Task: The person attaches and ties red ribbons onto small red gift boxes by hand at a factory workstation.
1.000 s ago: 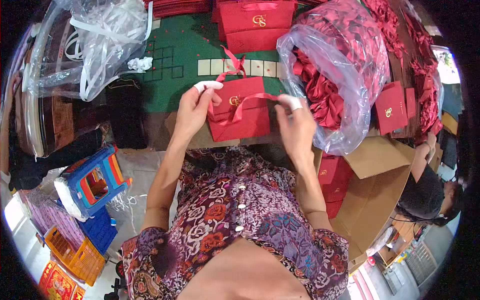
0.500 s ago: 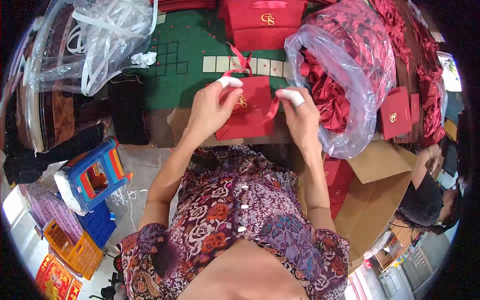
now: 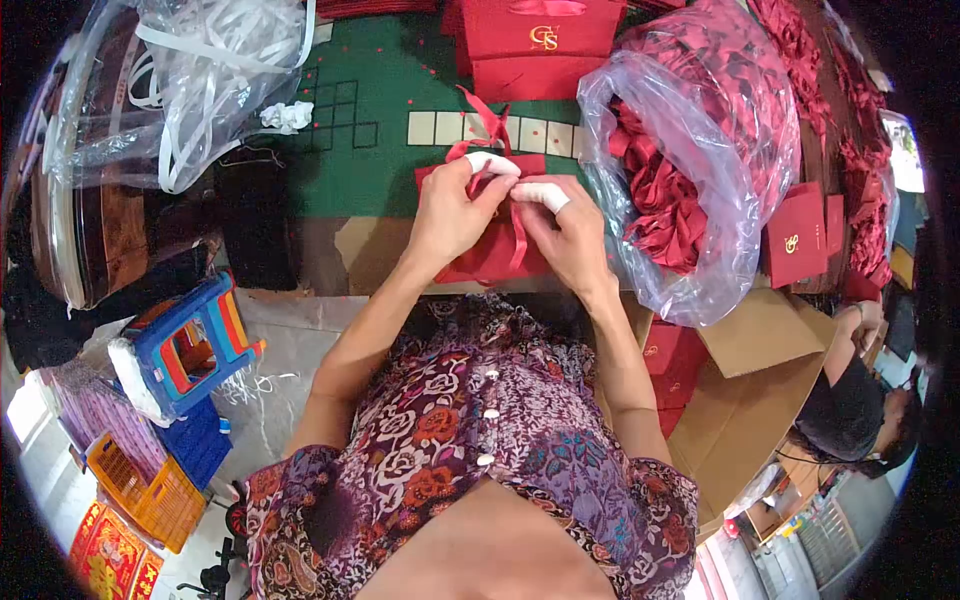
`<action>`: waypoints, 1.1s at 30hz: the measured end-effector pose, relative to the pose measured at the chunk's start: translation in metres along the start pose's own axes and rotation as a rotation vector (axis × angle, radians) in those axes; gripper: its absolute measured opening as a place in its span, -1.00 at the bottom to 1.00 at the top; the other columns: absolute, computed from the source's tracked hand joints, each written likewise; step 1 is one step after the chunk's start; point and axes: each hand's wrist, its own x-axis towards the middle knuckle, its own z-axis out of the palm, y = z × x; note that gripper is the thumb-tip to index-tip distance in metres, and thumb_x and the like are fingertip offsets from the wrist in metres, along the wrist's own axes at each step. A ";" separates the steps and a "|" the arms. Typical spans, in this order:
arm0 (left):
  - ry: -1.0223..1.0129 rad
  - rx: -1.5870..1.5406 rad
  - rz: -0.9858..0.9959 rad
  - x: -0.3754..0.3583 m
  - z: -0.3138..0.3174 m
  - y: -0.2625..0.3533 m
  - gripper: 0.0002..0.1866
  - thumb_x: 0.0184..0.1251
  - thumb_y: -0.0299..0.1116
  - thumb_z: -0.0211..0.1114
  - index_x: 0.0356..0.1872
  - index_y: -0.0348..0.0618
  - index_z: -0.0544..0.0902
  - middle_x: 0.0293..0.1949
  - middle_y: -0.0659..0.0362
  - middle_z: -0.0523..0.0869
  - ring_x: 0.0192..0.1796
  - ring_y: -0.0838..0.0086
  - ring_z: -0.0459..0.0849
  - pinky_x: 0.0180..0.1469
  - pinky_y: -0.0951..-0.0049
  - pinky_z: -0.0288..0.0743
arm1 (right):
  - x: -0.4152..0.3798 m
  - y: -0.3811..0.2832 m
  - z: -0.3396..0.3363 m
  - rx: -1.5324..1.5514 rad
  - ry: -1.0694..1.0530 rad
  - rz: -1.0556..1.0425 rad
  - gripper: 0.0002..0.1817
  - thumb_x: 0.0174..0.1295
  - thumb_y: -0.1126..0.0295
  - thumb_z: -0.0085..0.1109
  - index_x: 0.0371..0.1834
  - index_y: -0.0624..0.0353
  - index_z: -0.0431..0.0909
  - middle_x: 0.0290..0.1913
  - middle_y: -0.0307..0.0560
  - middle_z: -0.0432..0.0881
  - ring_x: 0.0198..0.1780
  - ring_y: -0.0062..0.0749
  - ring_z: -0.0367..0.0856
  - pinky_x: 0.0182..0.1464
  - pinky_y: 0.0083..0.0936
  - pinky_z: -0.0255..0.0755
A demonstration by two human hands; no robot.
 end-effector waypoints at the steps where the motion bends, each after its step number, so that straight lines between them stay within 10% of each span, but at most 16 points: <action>1: -0.001 0.000 -0.001 -0.001 -0.002 -0.001 -0.80 0.35 -0.39 0.34 -0.10 -0.28 0.75 -0.22 0.01 0.83 -0.17 0.36 0.82 -0.06 0.37 0.62 | -0.001 -0.002 0.000 0.000 0.000 0.001 -0.80 0.23 0.58 0.30 -0.08 0.17 0.67 -0.10 -0.06 0.73 -0.07 -0.25 0.71 -0.01 -0.39 0.56; 7: 0.013 -0.128 -0.107 -0.007 -0.008 -0.002 -0.84 0.35 -0.40 0.38 -0.16 -0.26 0.77 -0.32 0.17 0.82 -0.23 0.65 0.71 -0.12 0.52 0.58 | 0.002 -0.027 -0.006 0.404 -0.053 0.543 -0.75 0.32 0.47 0.32 0.04 0.26 0.67 -0.08 -0.15 0.78 -0.06 -0.58 0.68 0.03 -0.57 0.52; 16: 0.110 0.476 0.225 0.000 -0.015 0.001 -0.63 0.27 -0.34 0.43 0.07 -0.20 0.66 -0.09 -0.03 0.70 -0.15 -0.04 0.73 -0.15 0.16 0.61 | 0.001 -0.012 0.007 -0.131 0.150 0.361 -0.86 0.26 0.43 0.35 -0.16 0.22 0.71 -0.23 0.05 0.75 -0.19 -0.16 0.76 -0.12 -0.39 0.56; 33: 0.141 0.435 0.232 -0.003 0.003 0.000 -0.81 0.27 -0.50 0.34 -0.10 -0.18 0.69 -0.13 -0.04 0.76 -0.17 0.01 0.75 -0.14 0.19 0.60 | 0.010 -0.010 0.018 -0.310 0.118 0.250 -0.87 0.17 0.39 0.36 -0.33 0.22 0.69 -0.39 0.02 0.71 -0.37 -0.13 0.71 -0.29 -0.28 0.53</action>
